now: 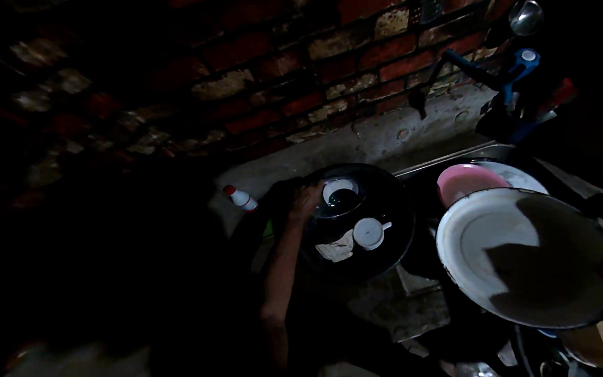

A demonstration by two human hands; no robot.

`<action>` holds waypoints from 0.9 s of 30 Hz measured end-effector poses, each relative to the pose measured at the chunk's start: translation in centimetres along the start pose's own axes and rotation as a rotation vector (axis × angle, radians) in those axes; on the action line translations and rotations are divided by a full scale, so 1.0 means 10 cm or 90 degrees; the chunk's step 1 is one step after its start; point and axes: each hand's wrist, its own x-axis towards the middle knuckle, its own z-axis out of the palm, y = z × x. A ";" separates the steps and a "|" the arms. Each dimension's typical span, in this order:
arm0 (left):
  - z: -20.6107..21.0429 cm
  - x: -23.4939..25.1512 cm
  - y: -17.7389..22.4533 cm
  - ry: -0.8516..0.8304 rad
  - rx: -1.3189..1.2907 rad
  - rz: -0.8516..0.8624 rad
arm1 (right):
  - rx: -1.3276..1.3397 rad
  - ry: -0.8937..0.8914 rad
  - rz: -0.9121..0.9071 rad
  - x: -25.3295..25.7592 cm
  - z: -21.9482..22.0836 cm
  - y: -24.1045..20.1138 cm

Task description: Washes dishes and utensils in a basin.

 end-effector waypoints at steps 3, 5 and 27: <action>-0.04 -0.01 -0.07 0.052 0.027 0.037 | 0.020 -0.017 -0.032 0.01 0.04 0.03; -0.12 -0.04 -0.10 0.078 0.022 0.067 | 0.023 -0.030 -0.054 0.02 0.04 0.07; -0.96 0.23 2.08 0.042 -0.078 0.116 | -0.003 0.206 -0.028 0.22 -0.99 0.24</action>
